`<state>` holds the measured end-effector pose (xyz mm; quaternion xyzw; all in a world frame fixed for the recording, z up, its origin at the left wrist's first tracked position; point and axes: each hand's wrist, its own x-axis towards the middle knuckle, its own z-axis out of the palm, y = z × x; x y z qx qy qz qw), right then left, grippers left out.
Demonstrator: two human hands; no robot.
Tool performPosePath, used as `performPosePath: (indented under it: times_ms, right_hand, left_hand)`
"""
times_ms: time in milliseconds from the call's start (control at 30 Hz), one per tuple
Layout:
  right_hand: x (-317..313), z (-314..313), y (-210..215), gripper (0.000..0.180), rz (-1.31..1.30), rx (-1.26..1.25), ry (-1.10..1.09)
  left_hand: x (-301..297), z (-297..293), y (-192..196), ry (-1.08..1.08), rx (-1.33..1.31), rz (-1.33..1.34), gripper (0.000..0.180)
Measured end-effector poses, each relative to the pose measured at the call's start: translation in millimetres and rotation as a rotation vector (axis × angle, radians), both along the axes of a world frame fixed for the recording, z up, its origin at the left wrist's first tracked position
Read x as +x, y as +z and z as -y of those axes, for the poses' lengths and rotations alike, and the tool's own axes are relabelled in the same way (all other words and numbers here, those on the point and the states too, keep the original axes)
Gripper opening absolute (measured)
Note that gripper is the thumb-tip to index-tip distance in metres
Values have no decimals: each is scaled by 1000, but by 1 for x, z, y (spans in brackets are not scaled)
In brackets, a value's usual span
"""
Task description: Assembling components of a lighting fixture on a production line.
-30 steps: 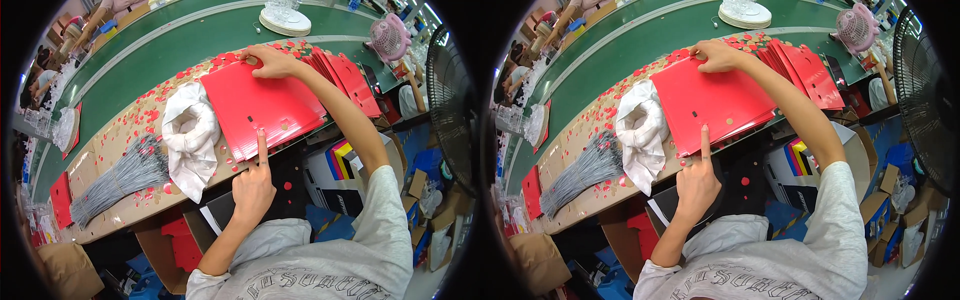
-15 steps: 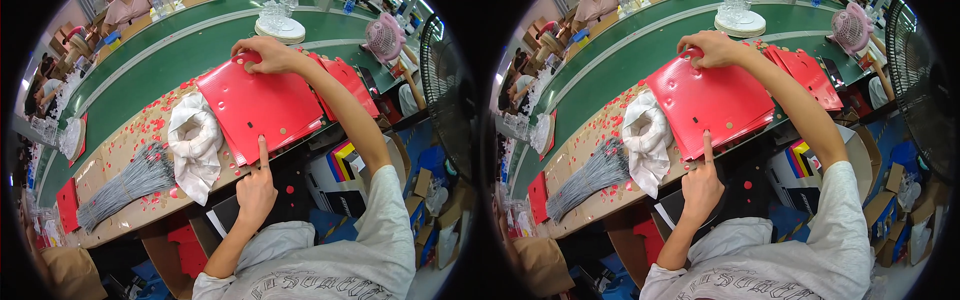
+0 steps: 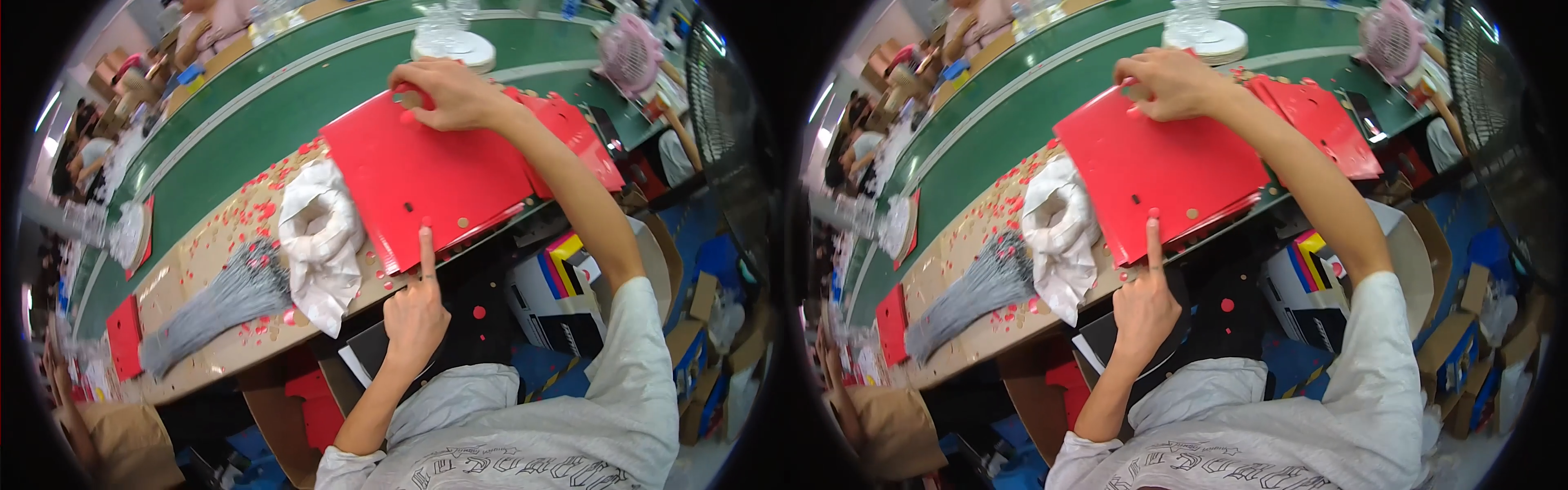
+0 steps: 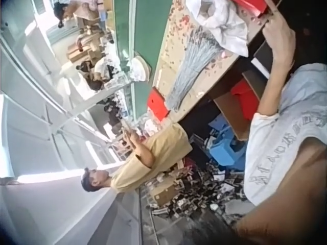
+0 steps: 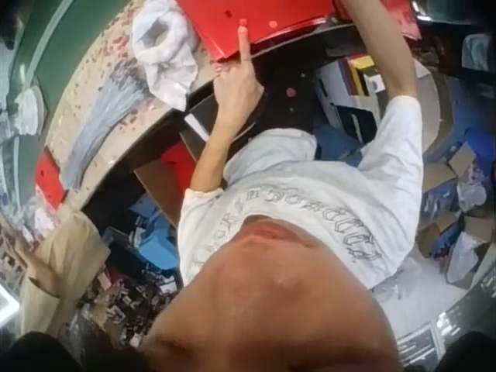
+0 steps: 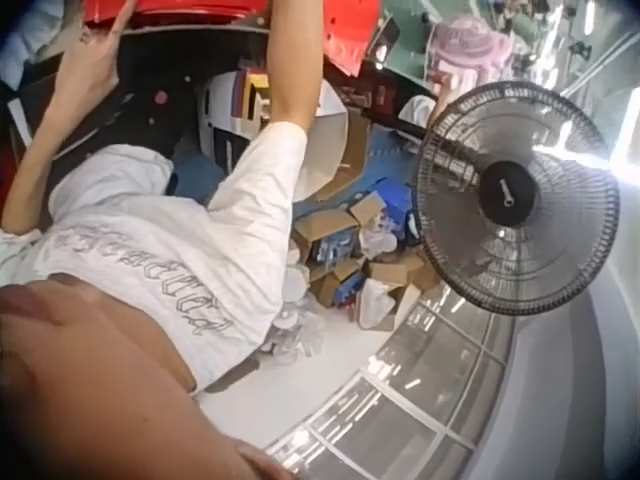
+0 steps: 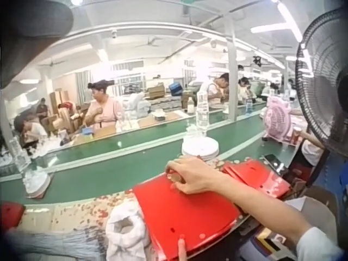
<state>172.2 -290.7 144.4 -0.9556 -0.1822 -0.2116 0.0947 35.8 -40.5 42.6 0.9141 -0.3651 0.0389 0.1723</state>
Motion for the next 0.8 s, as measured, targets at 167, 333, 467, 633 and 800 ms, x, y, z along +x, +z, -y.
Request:
performPosePath:
  times_ms: [167, 333, 467, 633, 800]
  right_hand:
    - [-23, 22, 5, 34, 160, -57, 34]
    - [-20, 3, 1, 28, 156, 80, 98]
    - [-25, 12, 12, 23, 192, 102, 104]
    - [-30, 6, 18, 48, 290, -78, 111]
    - [-49, 17, 29, 43, 367, -163, 77]
  left_hand:
    - [-5, 8, -7, -38, -3, 21, 119]
    - [-5, -8, -15, -6, -64, -21, 111]
    - [-3, -5, -12, -54, -106, 89, 110]
    - [-1, -4, -2, -15, 15, -33, 111]
    - [-6, 8, -9, -7, -23, -34, 101]
